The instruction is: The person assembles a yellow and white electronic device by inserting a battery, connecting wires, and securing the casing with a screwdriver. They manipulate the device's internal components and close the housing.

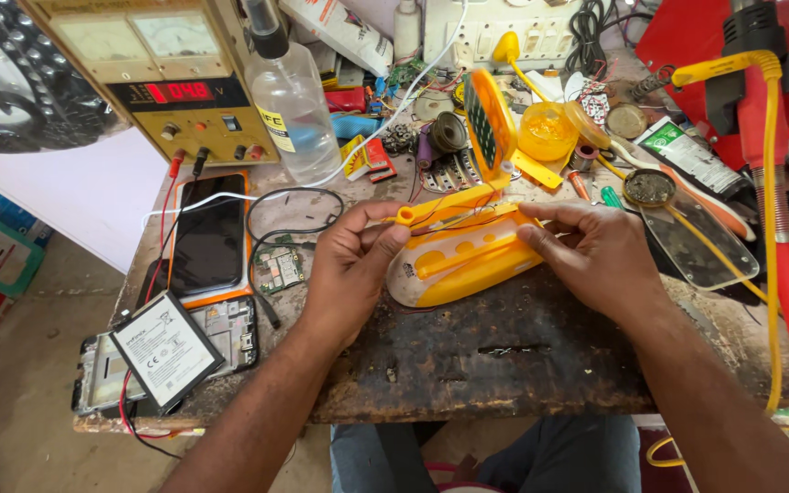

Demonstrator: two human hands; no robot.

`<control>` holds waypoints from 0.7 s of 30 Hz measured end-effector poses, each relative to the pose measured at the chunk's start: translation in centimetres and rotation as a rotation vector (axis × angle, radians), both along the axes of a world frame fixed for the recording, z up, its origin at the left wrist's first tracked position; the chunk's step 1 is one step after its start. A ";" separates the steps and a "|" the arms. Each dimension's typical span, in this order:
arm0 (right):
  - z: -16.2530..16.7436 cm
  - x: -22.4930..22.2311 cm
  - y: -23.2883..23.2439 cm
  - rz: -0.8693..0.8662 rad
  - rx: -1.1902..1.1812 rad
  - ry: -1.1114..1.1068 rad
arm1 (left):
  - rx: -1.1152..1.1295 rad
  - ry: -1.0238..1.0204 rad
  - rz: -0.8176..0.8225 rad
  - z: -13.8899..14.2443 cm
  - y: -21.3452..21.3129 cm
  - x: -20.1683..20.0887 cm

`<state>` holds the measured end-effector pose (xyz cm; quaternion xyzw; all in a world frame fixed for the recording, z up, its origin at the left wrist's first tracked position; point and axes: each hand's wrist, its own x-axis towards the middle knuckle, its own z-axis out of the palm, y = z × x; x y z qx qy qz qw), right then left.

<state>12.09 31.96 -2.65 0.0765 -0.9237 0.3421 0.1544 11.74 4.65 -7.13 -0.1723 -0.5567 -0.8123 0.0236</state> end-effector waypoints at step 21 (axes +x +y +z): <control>0.4 0.6 -1.0 -0.061 0.062 0.062 | 0.021 0.031 -0.045 -1.0 -0.5 0.8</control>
